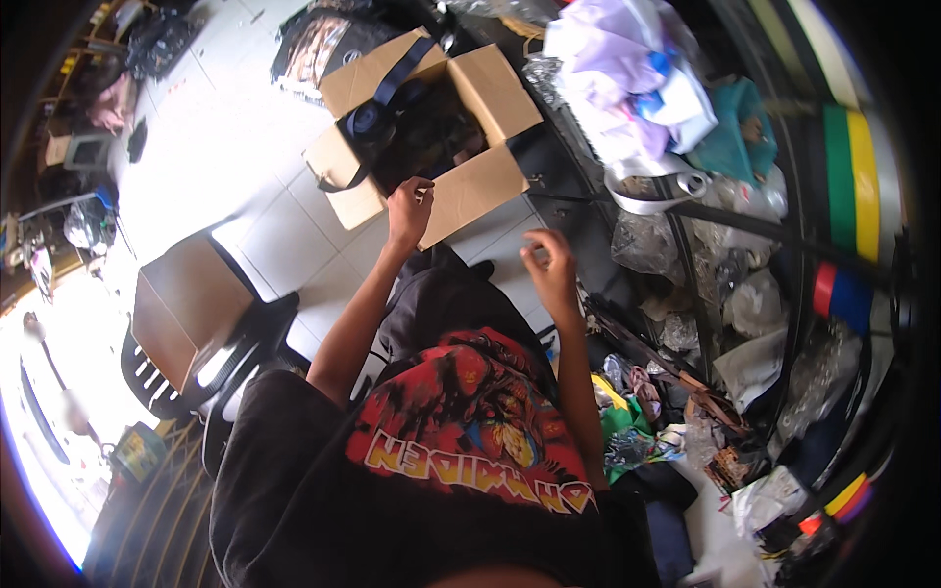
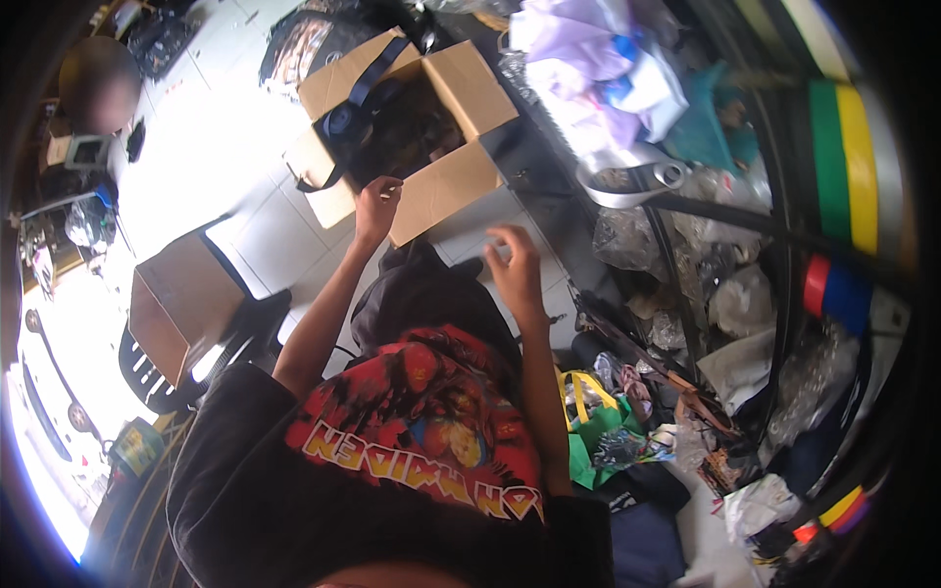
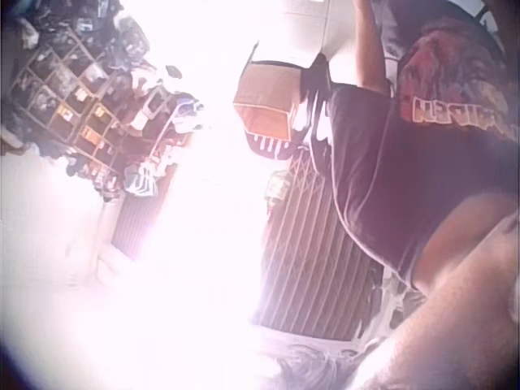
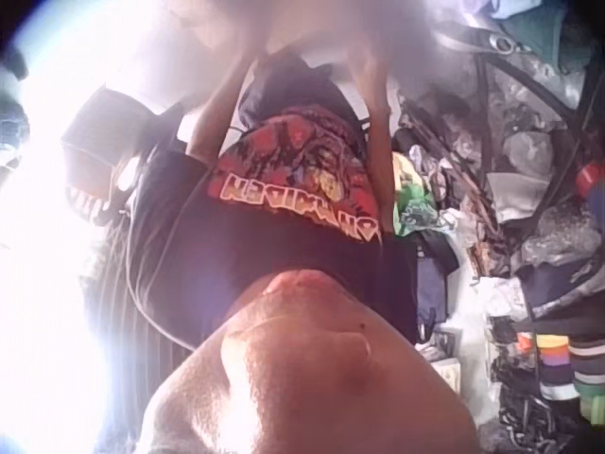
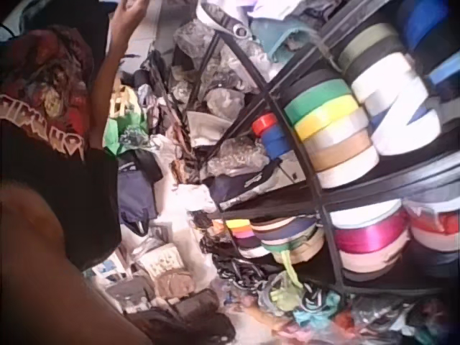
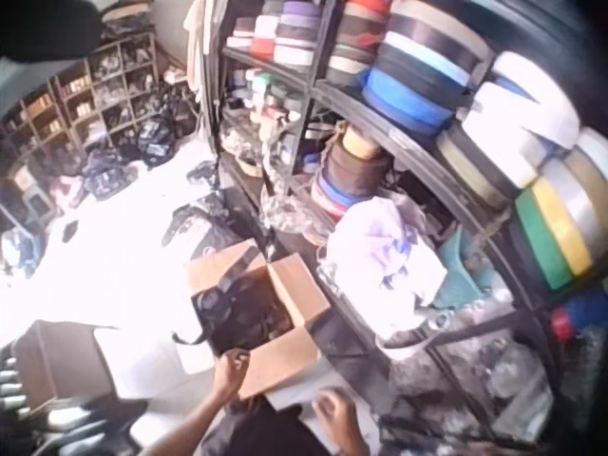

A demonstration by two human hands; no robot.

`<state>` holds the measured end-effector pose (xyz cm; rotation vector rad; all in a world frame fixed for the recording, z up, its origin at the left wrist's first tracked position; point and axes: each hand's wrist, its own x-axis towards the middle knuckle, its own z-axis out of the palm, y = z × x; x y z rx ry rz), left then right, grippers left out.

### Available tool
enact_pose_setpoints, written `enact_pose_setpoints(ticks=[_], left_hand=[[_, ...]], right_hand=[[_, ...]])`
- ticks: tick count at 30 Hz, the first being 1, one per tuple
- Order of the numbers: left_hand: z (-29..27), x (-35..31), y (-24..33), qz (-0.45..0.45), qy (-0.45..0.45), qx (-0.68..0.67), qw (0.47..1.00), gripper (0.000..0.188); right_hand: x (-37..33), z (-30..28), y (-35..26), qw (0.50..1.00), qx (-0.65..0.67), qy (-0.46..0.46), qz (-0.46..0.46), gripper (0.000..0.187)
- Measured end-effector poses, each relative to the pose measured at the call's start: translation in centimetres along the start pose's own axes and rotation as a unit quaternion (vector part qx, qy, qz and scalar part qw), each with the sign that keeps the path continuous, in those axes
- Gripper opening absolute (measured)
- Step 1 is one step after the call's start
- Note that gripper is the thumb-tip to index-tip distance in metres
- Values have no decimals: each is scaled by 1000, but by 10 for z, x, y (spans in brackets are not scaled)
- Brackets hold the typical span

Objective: The person organizes rolls of tape and textile materials by taking them out of a cardboard box and placing them onto different shelves.

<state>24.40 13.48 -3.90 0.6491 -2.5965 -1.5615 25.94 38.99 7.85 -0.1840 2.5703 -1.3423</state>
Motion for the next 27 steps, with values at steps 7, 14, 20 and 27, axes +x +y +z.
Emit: enact_pose_setpoints(ticks=[7, 14, 20, 27], left_hand=[[-6, 9, -64, 3, 5, 52, 999, 22], [14, 40, -82, -32, -117, 45, 992, 25], [49, 82, -93, -176, -93, 295, 934, 57], [50, 84, -78, -242, 47, 160, 956, 71]], right_hand=[[0, 68, 8, 983, -3, -140, 115, 23], [59, 95, 3, 977, -13, -191, 95, 21], [126, 123, 10, 975, -3, -195, 105, 18], [210, 174, 52, 990, -36, -132, -14, 19]])
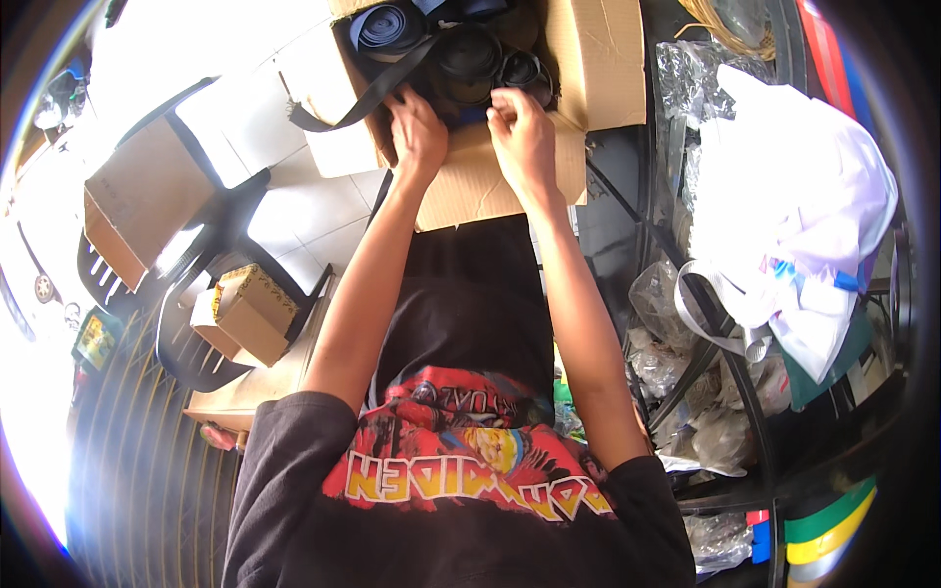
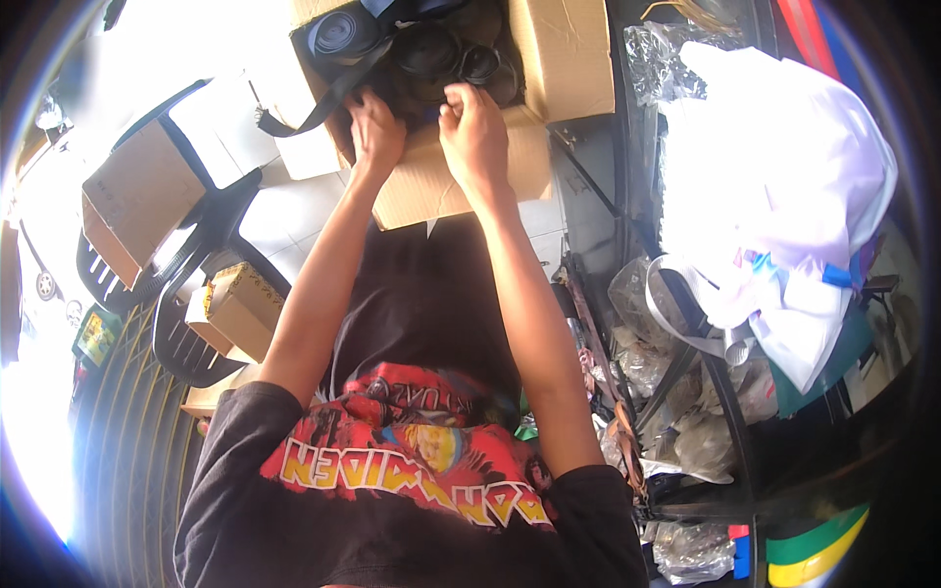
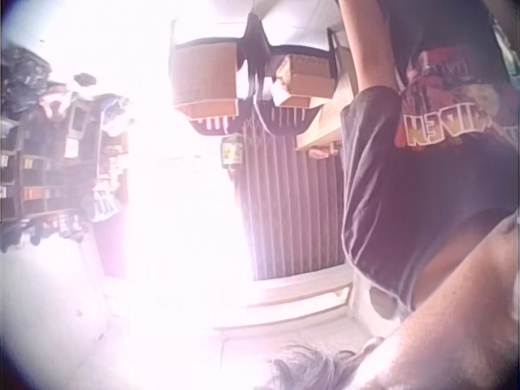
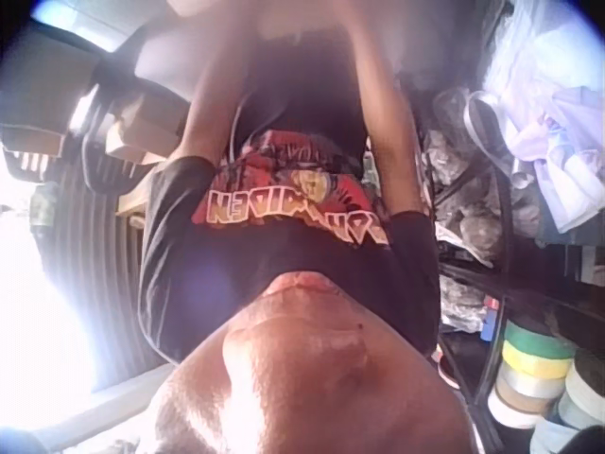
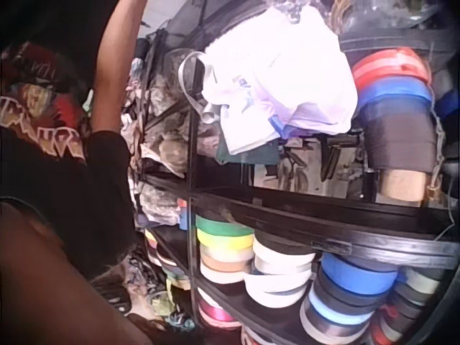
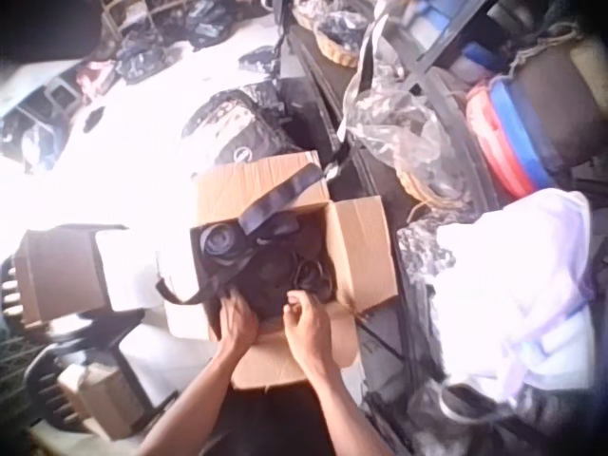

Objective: The person organizes rolls of tape and textile materials by taking them out of a cardboard box and placing them onto different shelves.

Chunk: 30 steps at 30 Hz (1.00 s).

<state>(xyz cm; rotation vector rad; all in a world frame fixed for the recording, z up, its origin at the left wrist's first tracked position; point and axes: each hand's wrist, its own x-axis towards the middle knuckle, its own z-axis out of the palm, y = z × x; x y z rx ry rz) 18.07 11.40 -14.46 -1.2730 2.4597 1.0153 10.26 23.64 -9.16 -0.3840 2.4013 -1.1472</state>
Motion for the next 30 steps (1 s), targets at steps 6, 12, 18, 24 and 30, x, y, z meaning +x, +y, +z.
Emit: enact_pose_setpoints(ticks=[6, 12, 18, 24, 30], left_hand=[[-12, -8, 12, -32, -4, -28, 999, 73], [-27, -20, 23, 53, 39, -114, 991, 41], [-11, 42, 72, 302, 198, -128, 924, 33], [21, 97, 74, 235, 133, 3, 963, 55], [29, 72, 37, 262, 71, -63, 960, 56]], right_hand=[[58, 43, 12, 949, -253, 44, -185, 64], [76, 49, 29, 949, -267, 14, -166, 54], [77, 36, 53, 950, -235, -75, -190, 26], [61, 17, 24, 975, -136, -124, -125, 33], [83, -8, 19, 998, 7, 60, -14, 33]])
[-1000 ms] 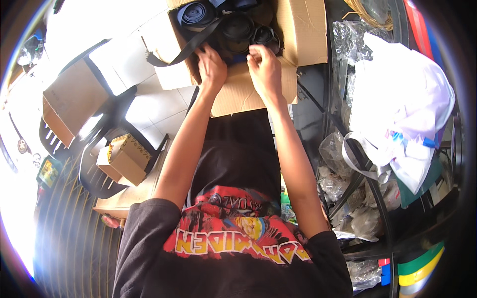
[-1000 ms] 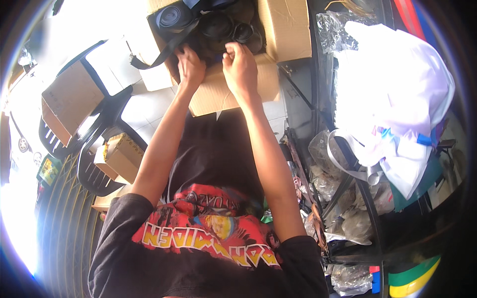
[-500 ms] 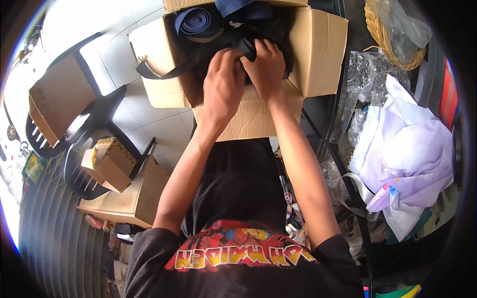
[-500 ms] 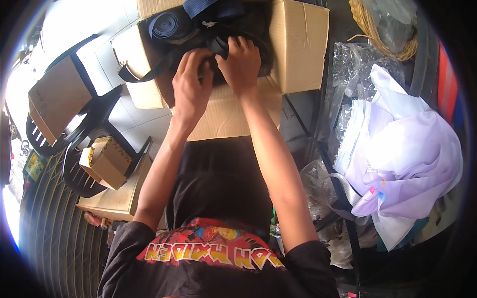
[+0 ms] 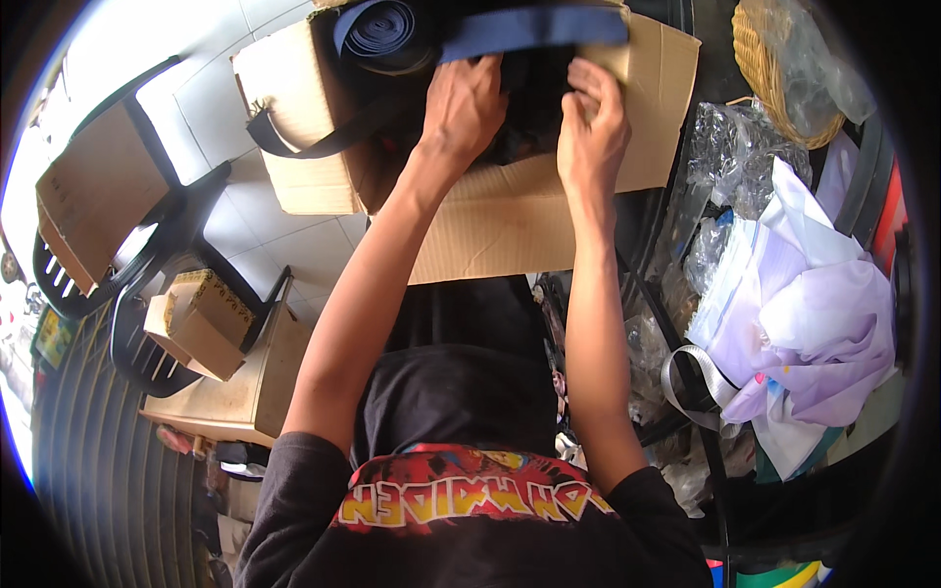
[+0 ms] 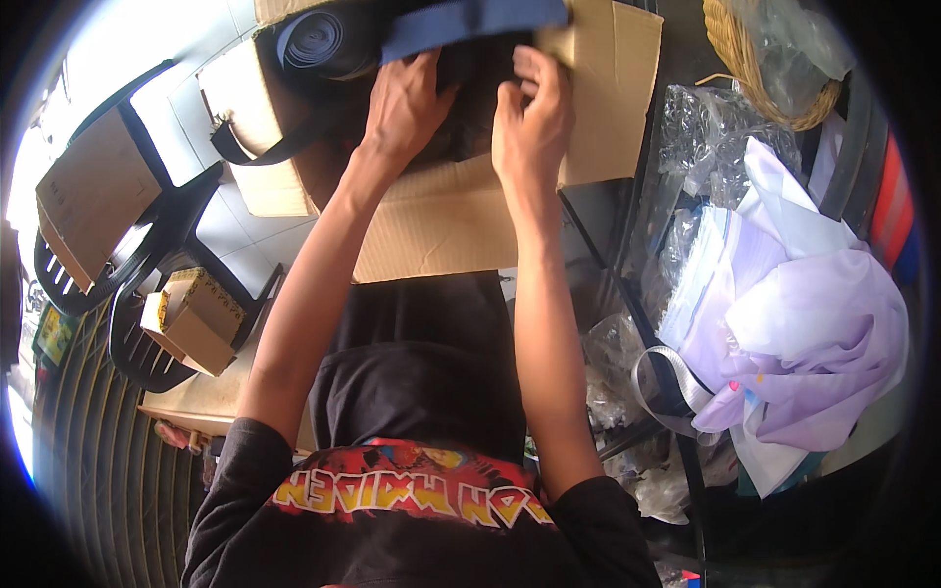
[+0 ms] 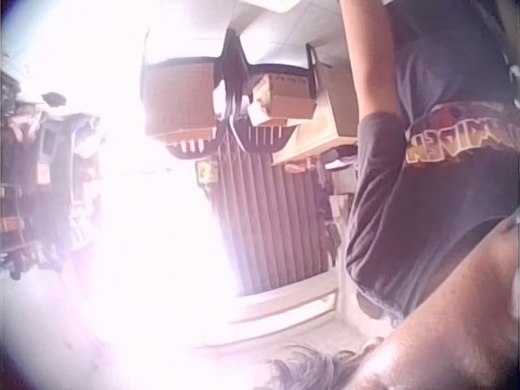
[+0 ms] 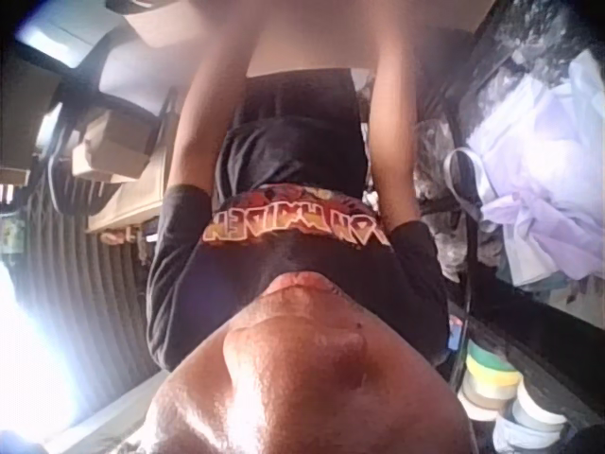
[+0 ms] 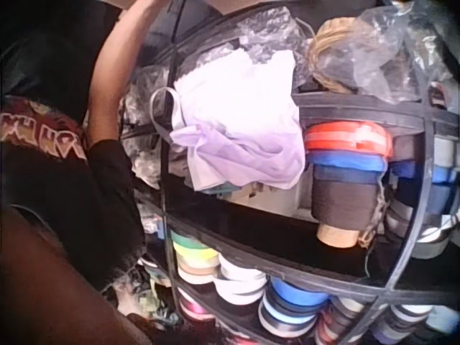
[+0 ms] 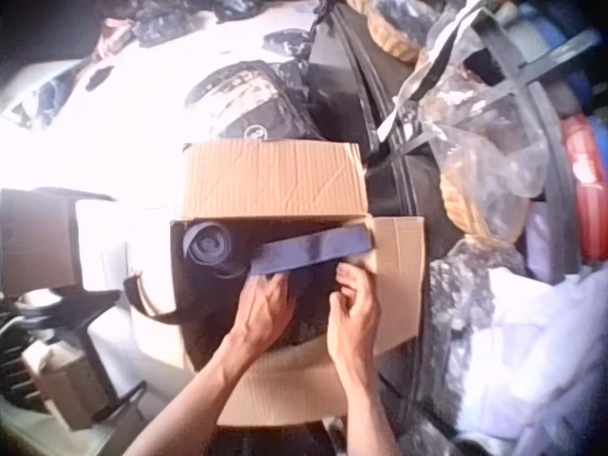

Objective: The person organizes rolls of tape and textile materials by taking them out of a cardboard box and placing them onto different shelves.

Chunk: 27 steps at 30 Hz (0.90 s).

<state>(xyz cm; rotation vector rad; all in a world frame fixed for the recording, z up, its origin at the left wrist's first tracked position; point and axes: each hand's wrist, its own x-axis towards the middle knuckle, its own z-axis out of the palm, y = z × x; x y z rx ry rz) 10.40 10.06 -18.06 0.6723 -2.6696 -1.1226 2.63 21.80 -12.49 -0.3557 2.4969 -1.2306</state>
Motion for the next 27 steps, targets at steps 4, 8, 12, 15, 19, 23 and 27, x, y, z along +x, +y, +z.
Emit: enact_pose_setpoints(ticks=[4, 8, 12, 15, 19, 23, 27], left_hand=[[-19, -28, 16, -34, -55, -57, 996, 53], [-59, -49, 37, -83, -89, -129, 984, 43], [-63, -64, 21, -221, 191, -191, 937, 33], [-62, -45, 13, -387, 148, -263, 871, 37], [-48, -26, -2, -526, 130, -276, 794, 43], [-36, -36, -7, -418, 210, -368, 804, 41], [-28, -41, -13, -396, 223, -379, 806, 47]], right_hand=[[27, 19, 19, 990, -136, -16, -40, 42], [30, 25, -5, 975, -204, -89, 5, 45], [15, 52, -34, 955, -111, 171, -215, 31], [11, 77, -49, 976, -46, 9, -214, 37], [15, 109, -39, 985, -80, -84, -125, 69], [17, 105, -47, 970, -152, -134, -138, 77], [19, 100, -50, 952, -202, -174, -152, 83]])
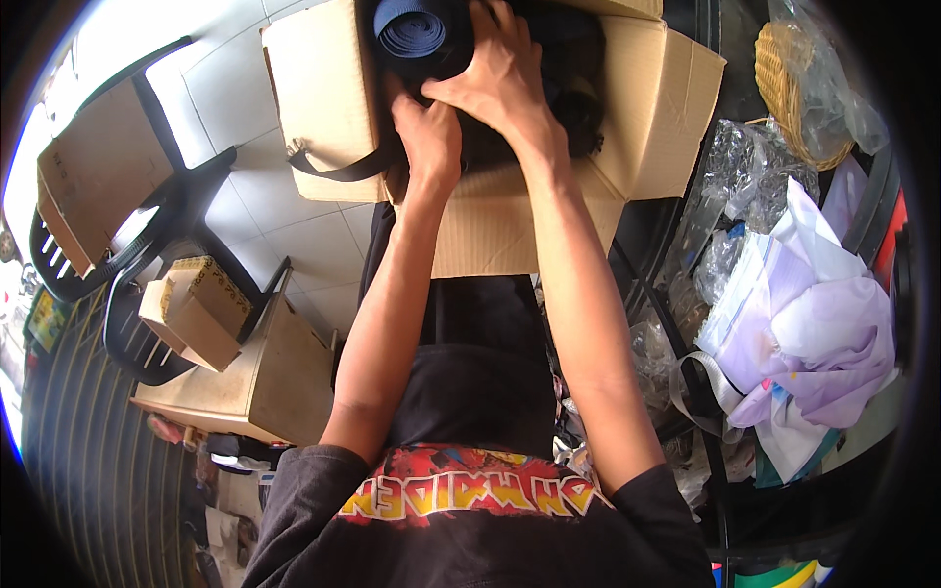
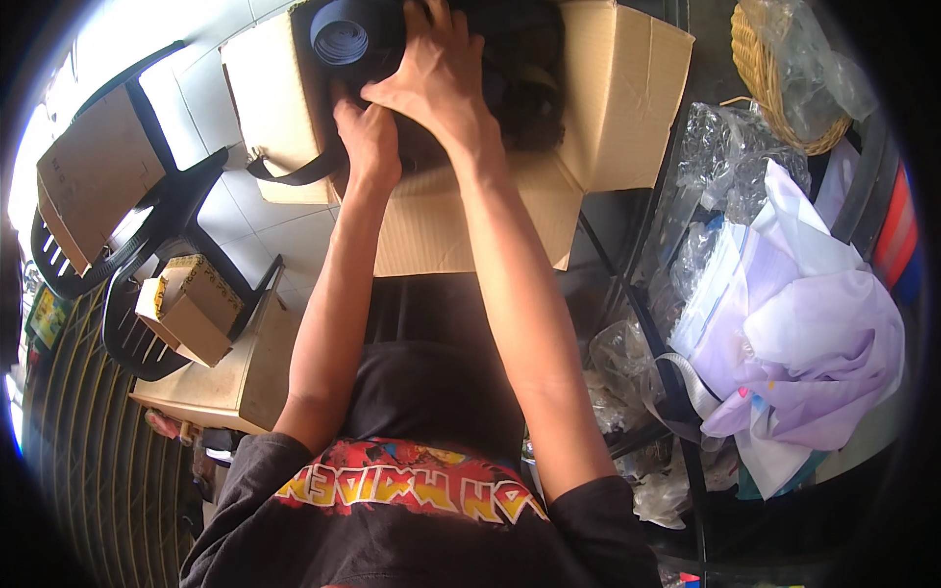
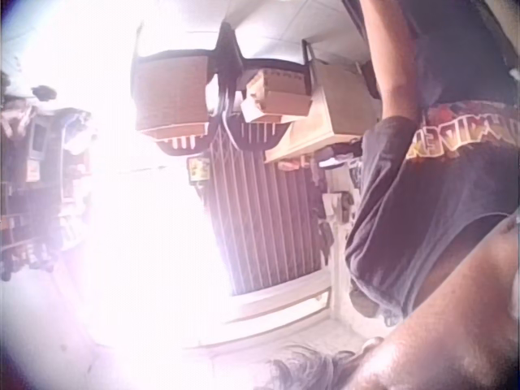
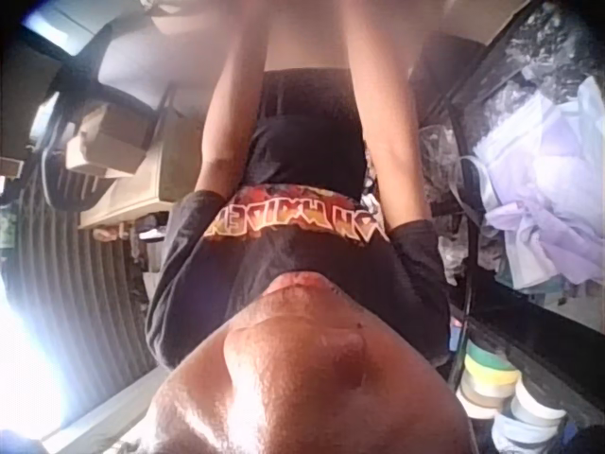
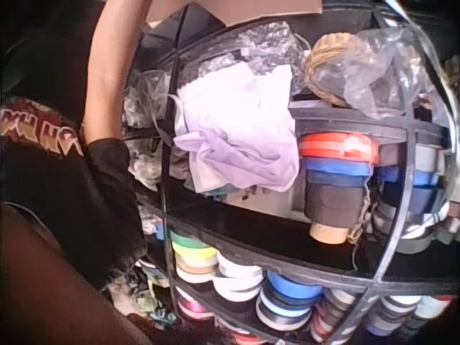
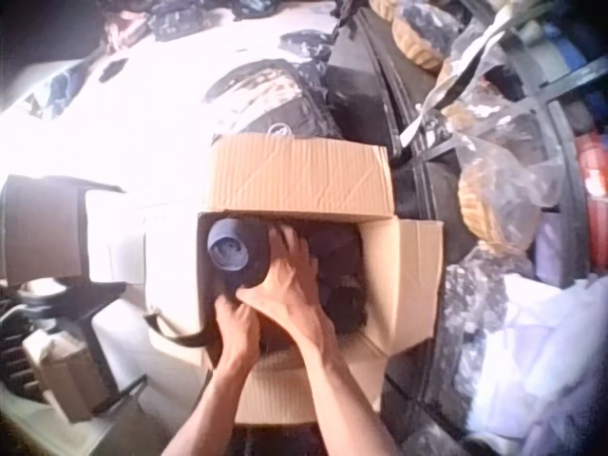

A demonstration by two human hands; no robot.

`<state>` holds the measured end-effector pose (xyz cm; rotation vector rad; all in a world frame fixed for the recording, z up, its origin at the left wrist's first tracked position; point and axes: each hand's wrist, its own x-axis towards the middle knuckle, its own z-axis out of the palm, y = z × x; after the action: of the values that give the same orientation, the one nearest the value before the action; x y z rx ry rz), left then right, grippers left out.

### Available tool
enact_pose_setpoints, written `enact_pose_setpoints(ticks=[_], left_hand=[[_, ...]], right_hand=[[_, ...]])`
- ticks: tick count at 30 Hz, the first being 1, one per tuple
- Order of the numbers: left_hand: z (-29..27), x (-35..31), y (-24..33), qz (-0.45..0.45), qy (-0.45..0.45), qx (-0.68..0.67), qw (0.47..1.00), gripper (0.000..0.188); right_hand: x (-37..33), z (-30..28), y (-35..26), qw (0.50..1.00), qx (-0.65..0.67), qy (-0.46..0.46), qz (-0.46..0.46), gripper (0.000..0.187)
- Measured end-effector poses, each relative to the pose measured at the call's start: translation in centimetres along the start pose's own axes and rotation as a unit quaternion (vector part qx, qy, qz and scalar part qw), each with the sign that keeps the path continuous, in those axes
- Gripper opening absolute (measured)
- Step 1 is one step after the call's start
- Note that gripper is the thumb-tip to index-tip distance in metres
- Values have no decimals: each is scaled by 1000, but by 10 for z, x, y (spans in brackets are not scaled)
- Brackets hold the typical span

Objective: The person organizes rolls of tape and textile materials by taking them out of a cardboard box and placing them onto different shelves.

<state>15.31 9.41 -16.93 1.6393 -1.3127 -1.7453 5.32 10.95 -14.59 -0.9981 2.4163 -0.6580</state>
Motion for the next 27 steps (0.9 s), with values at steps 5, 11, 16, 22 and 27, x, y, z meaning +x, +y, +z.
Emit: enact_pose_setpoints(ticks=[5, 11, 16, 22, 27], left_hand=[[10, -1, -8, 104, 36, 31, 993, 63], [7, -4, 1, 85, 11, 40, 996, 59], [-1, 1, -2, 78, 0, 80, 994, 47], [-1, 11, -4, 166, 3, 157, 974, 62], [19, 24, 10, 239, 15, 115, 964, 66]], right_hand=[[0, 4, 9, 998, -41, 32, -28, 75], [-3, 1, 7, 996, -31, 68, -44, 72], [-5, 7, 18, 987, 52, 143, -50, 66], [-46, 2, 52, 980, 89, 179, 2, 64], [-39, -19, 37, 976, 68, 199, -55, 81]])
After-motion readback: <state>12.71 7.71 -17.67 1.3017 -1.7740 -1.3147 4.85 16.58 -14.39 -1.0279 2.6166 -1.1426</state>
